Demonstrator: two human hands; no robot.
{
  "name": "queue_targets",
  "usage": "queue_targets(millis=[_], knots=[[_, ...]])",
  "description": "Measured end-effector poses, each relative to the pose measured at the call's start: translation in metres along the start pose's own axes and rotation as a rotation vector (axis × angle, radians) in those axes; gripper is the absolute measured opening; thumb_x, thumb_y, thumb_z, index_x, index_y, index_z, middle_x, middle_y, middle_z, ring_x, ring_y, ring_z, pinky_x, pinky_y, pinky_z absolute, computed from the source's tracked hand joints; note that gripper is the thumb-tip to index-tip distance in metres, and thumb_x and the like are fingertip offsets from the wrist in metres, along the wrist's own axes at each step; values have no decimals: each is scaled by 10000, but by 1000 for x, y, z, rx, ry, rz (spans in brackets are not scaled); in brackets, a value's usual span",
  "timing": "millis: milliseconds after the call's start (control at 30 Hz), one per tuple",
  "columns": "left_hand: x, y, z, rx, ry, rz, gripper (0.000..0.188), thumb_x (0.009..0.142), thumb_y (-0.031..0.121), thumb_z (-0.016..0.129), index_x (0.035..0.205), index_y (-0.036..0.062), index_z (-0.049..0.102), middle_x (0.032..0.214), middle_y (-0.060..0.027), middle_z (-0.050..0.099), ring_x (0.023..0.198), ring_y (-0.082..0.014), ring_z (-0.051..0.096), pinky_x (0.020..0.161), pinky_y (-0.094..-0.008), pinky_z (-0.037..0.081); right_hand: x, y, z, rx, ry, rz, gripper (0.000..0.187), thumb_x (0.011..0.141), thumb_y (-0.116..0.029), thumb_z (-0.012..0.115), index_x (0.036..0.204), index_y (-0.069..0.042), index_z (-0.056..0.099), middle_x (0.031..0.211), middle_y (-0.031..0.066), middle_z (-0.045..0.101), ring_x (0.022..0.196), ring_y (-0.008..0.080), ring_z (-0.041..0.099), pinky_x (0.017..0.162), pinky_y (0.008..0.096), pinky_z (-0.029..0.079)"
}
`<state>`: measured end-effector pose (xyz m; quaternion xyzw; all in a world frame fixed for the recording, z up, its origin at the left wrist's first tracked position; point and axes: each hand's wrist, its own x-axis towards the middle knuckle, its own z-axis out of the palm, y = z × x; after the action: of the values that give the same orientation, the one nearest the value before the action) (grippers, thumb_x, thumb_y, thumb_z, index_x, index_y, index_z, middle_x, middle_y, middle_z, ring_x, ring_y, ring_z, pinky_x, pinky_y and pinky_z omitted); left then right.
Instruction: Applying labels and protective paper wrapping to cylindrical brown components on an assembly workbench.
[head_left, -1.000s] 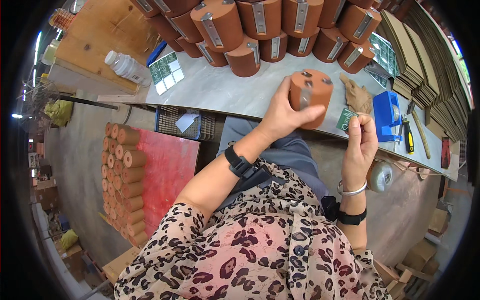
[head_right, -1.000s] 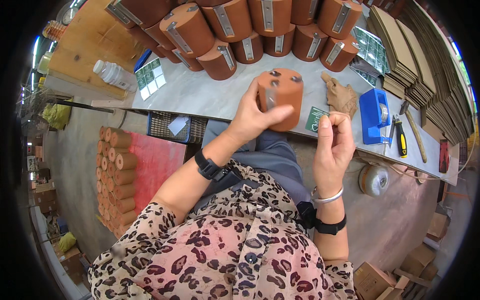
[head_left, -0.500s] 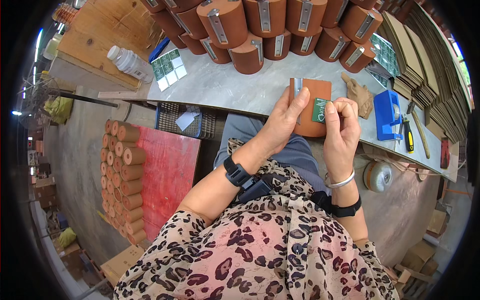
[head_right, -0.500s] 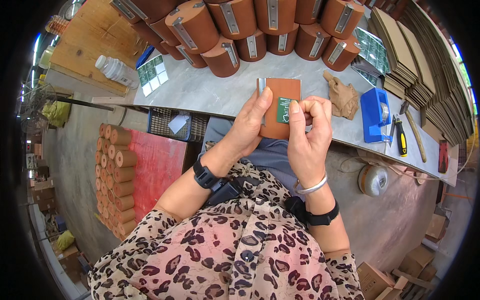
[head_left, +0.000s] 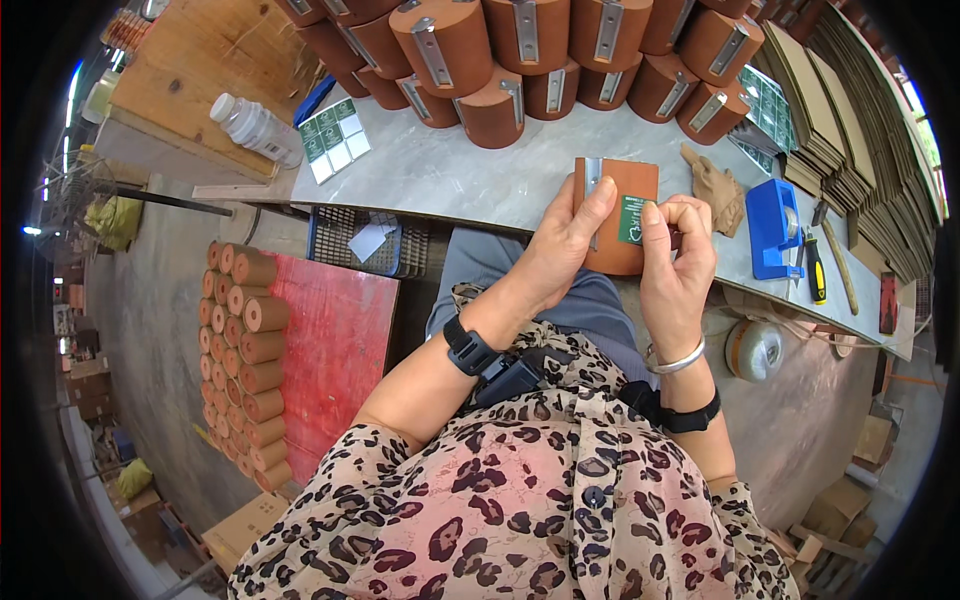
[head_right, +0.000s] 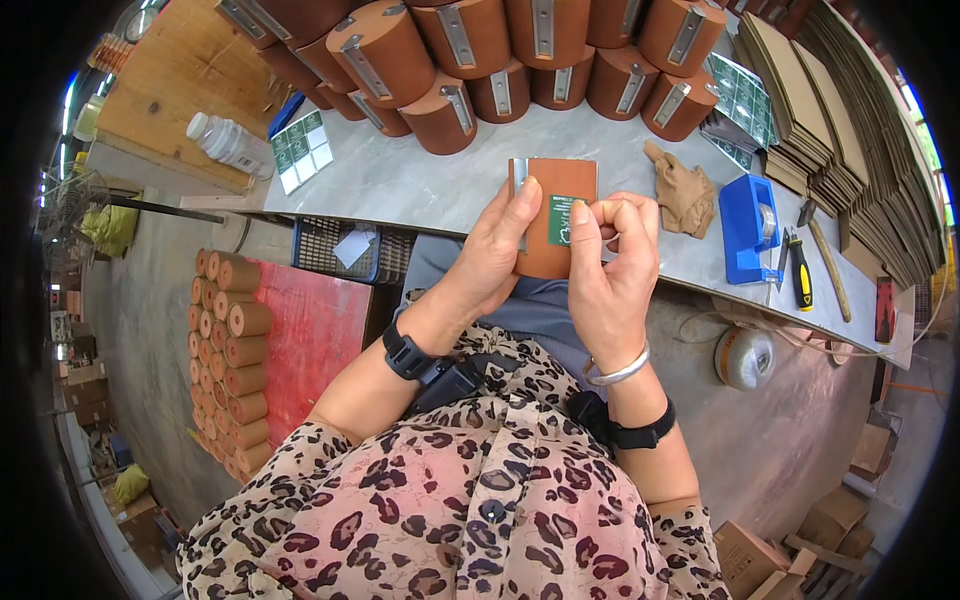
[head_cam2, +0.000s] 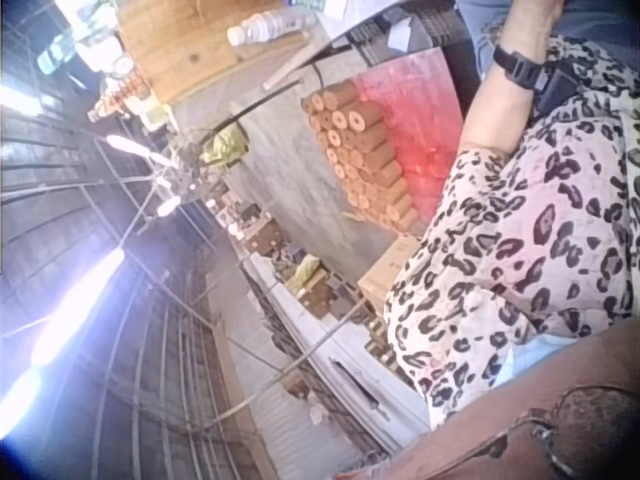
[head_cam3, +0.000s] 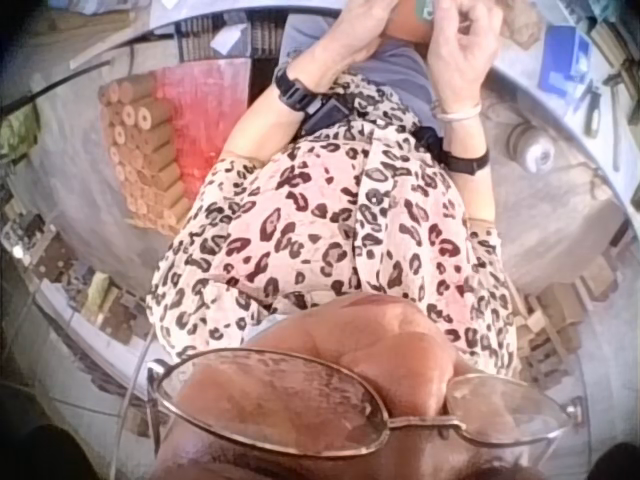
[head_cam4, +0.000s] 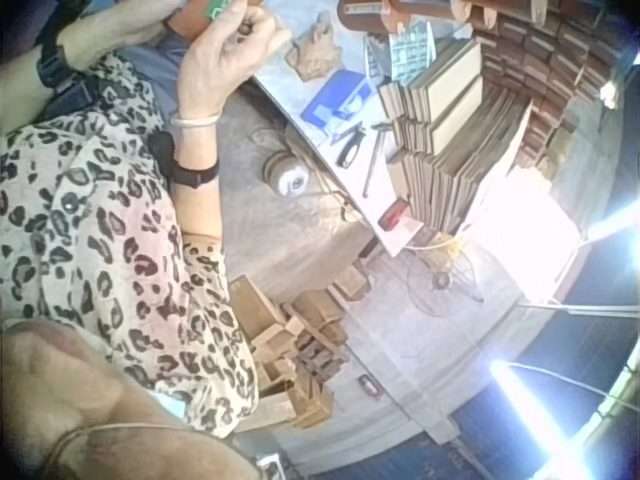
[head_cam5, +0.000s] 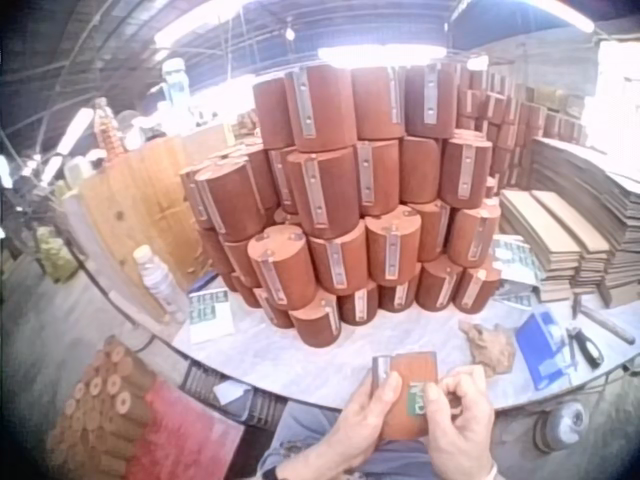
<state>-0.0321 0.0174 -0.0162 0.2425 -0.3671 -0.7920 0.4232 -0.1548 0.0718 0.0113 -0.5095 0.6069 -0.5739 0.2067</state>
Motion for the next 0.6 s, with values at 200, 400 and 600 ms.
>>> queue_targets(millis=[200,400,600], knots=[[0,1,0,18,-8,1,536,1005,435,603,1338,43,452,1235,-75,565,1134,-126,550,966,-313,484,1,0,5,-156,48,-113,155,930,-77,678,868,6,563,954,95,510,783,163,500,704,293,456],[1,6,7,248,-48,56,568,995,310,619,1412,5,382,1296,-104,538,1198,-155,537,1006,-331,470,-4,2,5,-203,109,-129,165,904,-72,693,985,1,570,989,102,520,787,169,499,710,285,450],[-3,4,5,75,-82,-36,699,1009,278,554,1573,72,195,1438,-124,447,1315,-217,477,1107,-385,401,1,14,-8,-43,-52,19,621,887,-167,728,1399,33,439,1260,184,562,1137,258,576,958,378,469]])
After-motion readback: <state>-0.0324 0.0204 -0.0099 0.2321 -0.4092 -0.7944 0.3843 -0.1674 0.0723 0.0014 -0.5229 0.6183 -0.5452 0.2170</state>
